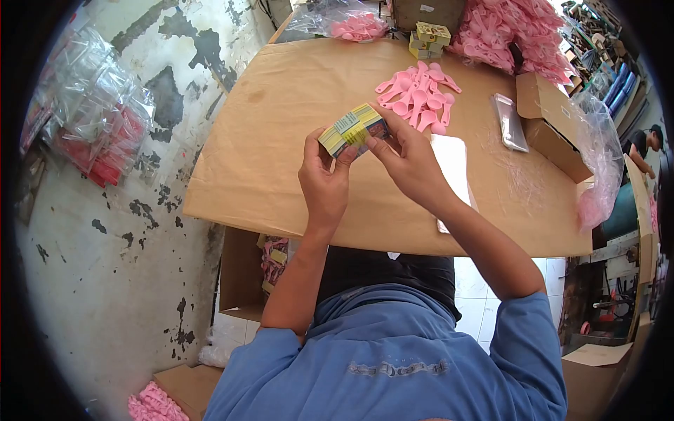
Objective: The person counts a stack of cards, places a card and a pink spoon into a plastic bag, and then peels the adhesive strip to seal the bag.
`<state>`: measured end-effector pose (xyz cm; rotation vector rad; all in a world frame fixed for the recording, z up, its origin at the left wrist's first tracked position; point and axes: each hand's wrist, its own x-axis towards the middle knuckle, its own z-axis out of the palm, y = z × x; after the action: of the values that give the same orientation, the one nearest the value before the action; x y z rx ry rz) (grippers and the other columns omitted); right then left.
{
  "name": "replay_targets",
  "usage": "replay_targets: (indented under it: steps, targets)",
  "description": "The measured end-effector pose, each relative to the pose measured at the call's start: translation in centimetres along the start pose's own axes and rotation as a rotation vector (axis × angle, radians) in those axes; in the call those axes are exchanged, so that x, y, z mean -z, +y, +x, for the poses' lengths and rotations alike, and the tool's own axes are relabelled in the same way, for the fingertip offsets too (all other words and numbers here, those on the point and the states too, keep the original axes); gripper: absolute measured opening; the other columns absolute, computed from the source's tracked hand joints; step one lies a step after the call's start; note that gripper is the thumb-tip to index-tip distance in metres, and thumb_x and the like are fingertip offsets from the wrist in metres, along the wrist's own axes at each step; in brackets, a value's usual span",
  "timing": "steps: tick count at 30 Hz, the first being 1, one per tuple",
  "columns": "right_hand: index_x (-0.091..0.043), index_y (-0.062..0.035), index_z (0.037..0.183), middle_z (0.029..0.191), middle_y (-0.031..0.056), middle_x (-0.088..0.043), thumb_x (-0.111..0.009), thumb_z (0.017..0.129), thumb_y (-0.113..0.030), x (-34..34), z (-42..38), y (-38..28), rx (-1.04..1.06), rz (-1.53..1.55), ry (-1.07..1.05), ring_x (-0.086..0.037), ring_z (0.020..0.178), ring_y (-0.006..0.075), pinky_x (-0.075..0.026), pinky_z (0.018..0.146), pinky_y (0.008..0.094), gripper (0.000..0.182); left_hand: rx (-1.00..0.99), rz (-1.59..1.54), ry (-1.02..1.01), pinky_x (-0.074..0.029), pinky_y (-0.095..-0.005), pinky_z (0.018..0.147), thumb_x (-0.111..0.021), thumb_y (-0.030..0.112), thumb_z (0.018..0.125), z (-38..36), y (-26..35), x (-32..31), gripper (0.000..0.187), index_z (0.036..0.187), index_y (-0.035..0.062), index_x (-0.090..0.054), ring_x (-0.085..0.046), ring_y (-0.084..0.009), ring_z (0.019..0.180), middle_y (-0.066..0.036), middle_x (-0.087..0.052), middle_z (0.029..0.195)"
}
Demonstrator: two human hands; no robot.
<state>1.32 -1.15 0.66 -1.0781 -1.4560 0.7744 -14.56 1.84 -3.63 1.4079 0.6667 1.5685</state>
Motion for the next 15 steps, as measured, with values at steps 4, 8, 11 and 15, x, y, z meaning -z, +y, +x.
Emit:
replay_targets:
  steps: [4,8,11,15]
  targets:
    - [-0.049,0.0010,0.154,0.129,0.0222,-0.069,-0.068,0.099,-0.008,-0.7,-2.4,-1.0,0.030,-0.008,0.120,-0.068,0.120,0.0232,-0.051,0.106,0.0356,0.059,-0.006,0.043,-0.025,-0.059,-0.0321,0.098,-0.070,0.007,0.103,-0.6,0.2,-0.4,0.039,0.137,-0.0031,-0.052,-0.065,-0.0159,0.115,-0.010,-0.066,0.125]
    - [-0.044,-0.0004,0.159,0.146,0.0279,-0.059,-0.067,0.095,-0.007,-2.1,-5.7,-1.7,0.083,-0.073,0.154,-0.063,0.130,0.0318,-0.047,0.111,0.0394,0.068,0.061,-0.012,0.003,-0.060,-0.0323,0.096,-0.071,0.006,0.102,-0.1,0.1,-0.1,0.039,0.136,-0.0034,-0.054,-0.066,-0.0154,0.112,-0.010,-0.068,0.124]
    - [-0.036,-0.0033,0.164,0.160,0.0284,-0.046,-0.066,0.095,-0.007,-3.2,-7.3,-2.7,0.120,-0.141,0.166,-0.048,0.148,0.0388,-0.038,0.121,0.0404,0.075,0.092,-0.075,-0.037,-0.060,-0.0312,0.094,-0.072,0.005,0.102,0.5,0.7,0.7,0.039,0.136,-0.0029,-0.055,-0.067,-0.0143,0.109,-0.008,-0.070,0.120]
    - [-0.034,-0.0018,0.164,0.164,0.0270,-0.042,-0.068,0.098,-0.013,-3.8,-10.3,-4.2,0.072,-0.083,-0.095,-0.040,0.154,0.0386,-0.033,0.125,0.0437,0.075,0.103,-0.015,-0.016,-0.056,-0.0305,0.096,-0.073,0.006,0.101,1.1,0.9,3.1,0.036,0.134,-0.0015,-0.057,-0.067,-0.0137,0.110,-0.008,-0.070,0.120]
